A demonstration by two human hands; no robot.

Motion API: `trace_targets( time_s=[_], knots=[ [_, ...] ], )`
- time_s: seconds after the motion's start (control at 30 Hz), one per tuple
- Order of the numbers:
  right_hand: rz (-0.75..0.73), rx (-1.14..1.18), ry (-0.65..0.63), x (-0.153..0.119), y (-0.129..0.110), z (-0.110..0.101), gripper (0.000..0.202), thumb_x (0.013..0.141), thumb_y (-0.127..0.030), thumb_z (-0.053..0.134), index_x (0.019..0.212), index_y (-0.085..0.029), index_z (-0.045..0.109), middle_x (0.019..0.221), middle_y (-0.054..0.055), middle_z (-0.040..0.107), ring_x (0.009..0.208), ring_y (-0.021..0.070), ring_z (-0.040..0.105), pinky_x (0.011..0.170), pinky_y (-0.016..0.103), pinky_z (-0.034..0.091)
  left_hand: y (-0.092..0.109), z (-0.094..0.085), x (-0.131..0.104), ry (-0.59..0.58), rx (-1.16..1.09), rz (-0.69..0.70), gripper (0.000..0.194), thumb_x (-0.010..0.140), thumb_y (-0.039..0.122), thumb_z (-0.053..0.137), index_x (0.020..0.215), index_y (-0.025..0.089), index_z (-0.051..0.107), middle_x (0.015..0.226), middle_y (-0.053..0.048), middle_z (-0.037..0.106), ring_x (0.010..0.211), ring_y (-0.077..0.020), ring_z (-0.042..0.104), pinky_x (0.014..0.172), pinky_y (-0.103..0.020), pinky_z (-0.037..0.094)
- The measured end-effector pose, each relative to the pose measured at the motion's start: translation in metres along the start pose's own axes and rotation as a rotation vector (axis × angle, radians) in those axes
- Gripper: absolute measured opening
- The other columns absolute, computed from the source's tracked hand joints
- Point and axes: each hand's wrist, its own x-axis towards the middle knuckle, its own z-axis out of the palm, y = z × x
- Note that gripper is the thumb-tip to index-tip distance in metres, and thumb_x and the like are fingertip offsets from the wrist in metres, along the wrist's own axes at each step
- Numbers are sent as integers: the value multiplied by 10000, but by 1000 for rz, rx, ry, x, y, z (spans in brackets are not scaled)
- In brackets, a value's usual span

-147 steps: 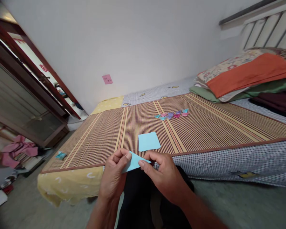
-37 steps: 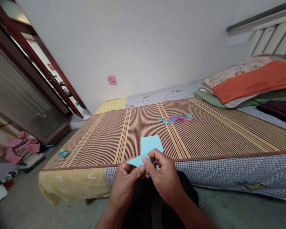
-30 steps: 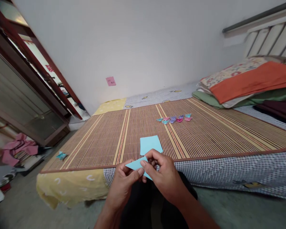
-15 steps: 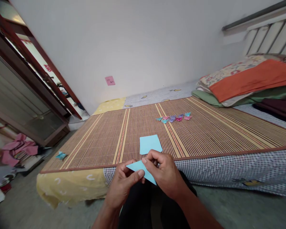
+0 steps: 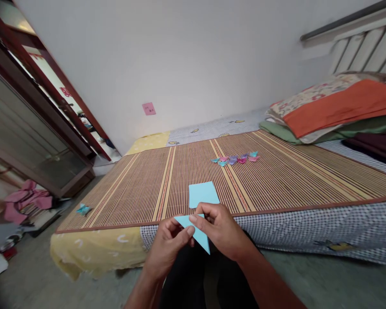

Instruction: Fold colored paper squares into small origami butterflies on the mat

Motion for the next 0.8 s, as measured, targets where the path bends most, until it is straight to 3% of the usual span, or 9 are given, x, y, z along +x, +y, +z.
trace_targets(
  time_s=[0.23, 0.4, 0.53, 0.8],
  knots=[
    [-38, -15, 110, 0, 2, 4, 387, 899, -501, 673, 690, -192, 572, 565, -48, 517, 512, 110, 466, 472, 228, 361, -5, 1, 0, -15, 26, -4, 291, 760, 382, 842, 839, 126, 728, 677, -15, 657, 618, -118, 582, 643, -243, 463],
    [3, 86, 98, -1, 5, 8, 377, 898, -519, 676, 724, -199, 578, 580, -28, 595, 522, 137, 544, 490, 245, 410, -4, -2, -1, -11, 98, 39, 254, 824, 375, 787, 809, 135, 708, 671, -7, 634, 630, -123, 558, 645, -242, 434],
    [-38, 11, 102, -1, 3, 7, 379, 939, -510, 624, 723, -204, 571, 574, -27, 580, 511, 134, 512, 488, 252, 379, -2, -5, 1, -18, 114, 61, 295, 888, 417, 712, 785, 142, 687, 679, -21, 655, 667, -146, 579, 697, -264, 453],
    [-280, -398, 246, -7, -2, 11, 340, 987, -363, 574, 688, -201, 566, 630, -32, 505, 577, 128, 474, 565, 264, 366, 8, -2, -1, 216, 155, 143, 311, 875, 416, 725, 713, 159, 655, 666, -3, 631, 663, -139, 555, 679, -243, 448]
  ],
)
